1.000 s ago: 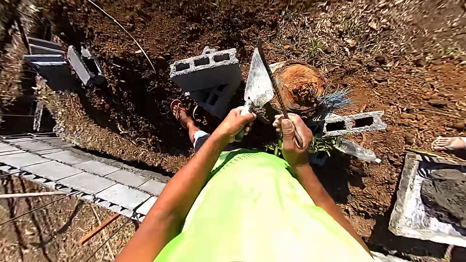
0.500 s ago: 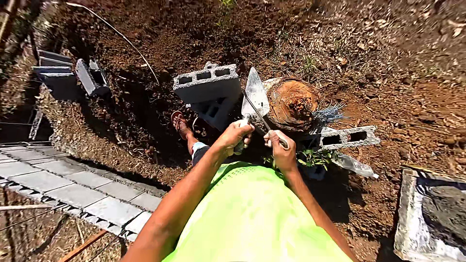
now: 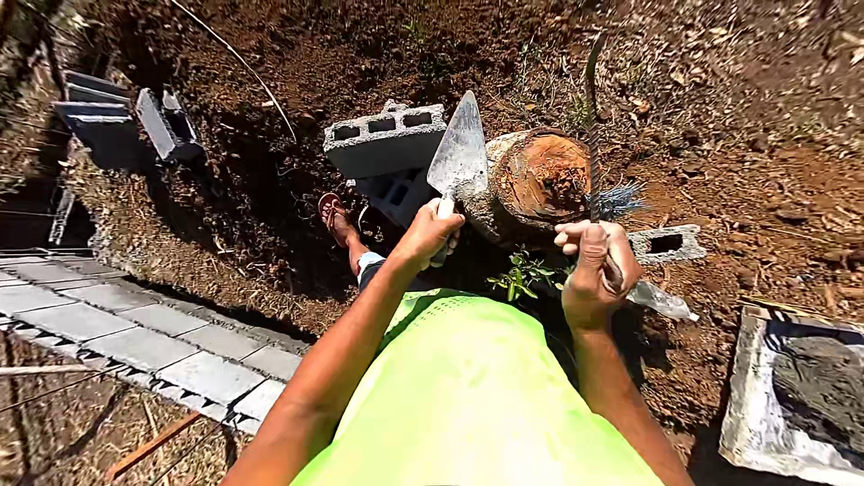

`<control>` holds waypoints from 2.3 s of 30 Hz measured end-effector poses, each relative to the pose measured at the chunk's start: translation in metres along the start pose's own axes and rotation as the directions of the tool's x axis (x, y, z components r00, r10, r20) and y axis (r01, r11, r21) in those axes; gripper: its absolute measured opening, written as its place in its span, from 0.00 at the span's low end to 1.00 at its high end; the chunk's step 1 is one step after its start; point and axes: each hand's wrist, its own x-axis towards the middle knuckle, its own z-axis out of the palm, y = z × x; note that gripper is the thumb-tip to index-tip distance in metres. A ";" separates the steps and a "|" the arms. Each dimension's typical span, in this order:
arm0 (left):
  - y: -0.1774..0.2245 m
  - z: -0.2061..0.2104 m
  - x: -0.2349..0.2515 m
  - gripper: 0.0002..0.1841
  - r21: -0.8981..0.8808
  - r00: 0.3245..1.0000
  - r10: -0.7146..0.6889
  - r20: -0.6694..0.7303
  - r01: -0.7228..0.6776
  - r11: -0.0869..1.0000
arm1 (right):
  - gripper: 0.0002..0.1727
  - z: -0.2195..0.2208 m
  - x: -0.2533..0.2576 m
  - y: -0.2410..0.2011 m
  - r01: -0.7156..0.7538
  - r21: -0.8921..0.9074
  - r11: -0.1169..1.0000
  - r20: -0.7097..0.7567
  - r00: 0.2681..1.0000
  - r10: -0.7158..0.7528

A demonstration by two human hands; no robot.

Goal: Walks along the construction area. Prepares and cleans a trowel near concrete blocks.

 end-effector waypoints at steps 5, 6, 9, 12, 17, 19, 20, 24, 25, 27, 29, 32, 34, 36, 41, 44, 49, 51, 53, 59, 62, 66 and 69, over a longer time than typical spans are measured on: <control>-0.001 0.000 -0.002 0.12 0.051 0.999 0.018 -0.032 -0.016 0.999 | 0.20 0.030 -0.054 0.045 -0.246 -0.070 0.967 0.265 0.930 0.256; -0.002 0.000 -0.002 0.13 0.072 1.000 0.013 -0.022 -0.011 0.997 | 0.20 0.032 -0.056 0.047 -0.325 -0.078 0.942 0.289 0.897 0.334; -0.012 -0.001 -0.004 0.13 0.099 1.000 0.018 -0.007 -0.017 0.995 | 0.20 0.026 -0.050 0.026 -0.220 0.024 0.975 0.215 0.954 0.209; -0.013 0.001 -0.002 0.14 0.108 1.000 0.026 0.002 -0.026 0.994 | 0.21 0.027 -0.064 0.042 -0.280 0.014 0.960 0.272 0.925 0.266; -0.016 -0.002 0.000 0.15 0.126 0.999 0.035 0.006 -0.035 0.991 | 0.22 0.018 -0.064 0.037 -0.241 0.091 0.966 0.219 0.951 0.217; -0.017 0.000 -0.003 0.14 0.131 0.999 0.038 0.010 -0.040 0.991 | 0.21 0.019 -0.072 0.044 -0.304 0.040 0.952 0.266 0.922 0.283; -0.015 0.001 -0.002 0.14 0.135 0.999 0.046 0.012 -0.047 0.990 | 0.21 0.019 -0.071 0.049 -0.396 0.019 0.918 0.320 0.872 0.370; -0.016 -0.004 0.001 0.15 0.142 0.999 0.042 0.007 -0.043 0.989 | 0.21 0.013 -0.055 0.036 -0.259 0.190 0.947 0.188 0.956 0.224; -0.020 -0.005 -0.002 0.15 0.146 1.000 0.029 0.007 -0.030 0.989 | 0.22 0.013 -0.062 0.038 -0.239 0.189 0.952 0.188 0.961 0.204; -0.015 -0.002 -0.003 0.14 0.155 0.999 0.042 0.009 -0.043 0.987 | 0.21 0.014 -0.064 0.054 -0.353 0.068 0.933 0.331 0.890 0.312; -0.010 -0.001 -0.005 0.15 0.175 0.998 0.055 0.006 -0.056 0.983 | 0.20 0.013 -0.055 0.053 -0.422 0.007 0.907 0.388 0.837 0.386; -0.013 -0.006 0.000 0.14 0.137 0.999 0.047 0.005 -0.047 0.989 | 0.21 0.016 -0.048 0.036 -0.285 0.177 0.942 0.233 0.942 0.241; -0.011 -0.006 0.001 0.14 0.128 0.999 0.043 0.022 -0.045 0.991 | 0.20 0.022 -0.050 0.047 -0.333 0.122 0.935 0.293 0.912 0.286; -0.006 -0.003 -0.001 0.13 0.131 0.998 0.046 0.032 -0.050 0.990 | 0.20 0.023 -0.044 0.051 -0.419 0.057 0.906 0.353 0.858 0.375; -0.009 -0.010 -0.002 0.12 0.144 0.997 0.050 0.050 -0.057 0.988 | 0.20 0.022 -0.041 0.044 -0.315 0.117 0.942 0.296 0.916 0.270; -0.002 -0.009 0.001 0.13 0.178 0.996 0.057 0.062 -0.067 0.982 | 0.20 0.019 -0.032 0.050 -0.400 0.065 0.914 0.336 0.872 0.357; -0.004 -0.011 0.002 0.14 0.186 0.992 0.065 0.106 -0.084 0.979 | 0.20 0.018 -0.043 0.055 -0.400 0.040 0.916 0.400 0.846 0.353; -0.001 -0.010 0.005 0.14 0.195 0.992 0.075 0.106 -0.095 0.976 | 0.20 0.016 -0.039 0.052 -0.400 0.025 0.916 0.386 0.849 0.360; -0.004 -0.012 0.008 0.14 0.185 0.992 0.080 0.102 -0.098 0.978 | 0.20 0.016 -0.037 0.043 -0.307 0.119 0.944 0.294 0.919 0.262; -0.001 -0.012 0.006 0.15 0.206 0.993 0.077 0.093 -0.095 0.974 | 0.21 0.010 -0.026 0.043 -0.330 0.045 0.943 0.326 0.897 0.298; -0.008 -0.017 0.004 0.15 0.183 0.992 0.072 0.108 -0.091 0.979 | 0.21 0.010 -0.036 0.051 -0.291 0.139 0.947 0.338 0.912 0.231; -0.001 -0.013 0.008 0.14 0.185 0.989 0.093 0.119 -0.114 0.976 | 0.21 0.009 -0.028 0.058 -0.309 0.102 0.946 0.396 0.885 0.246; -0.009 -0.015 0.005 0.15 0.160 0.990 0.074 0.123 -0.093 0.983 | 0.21 0.011 -0.037 0.055 -0.298 0.127 0.946 0.384 0.894 0.230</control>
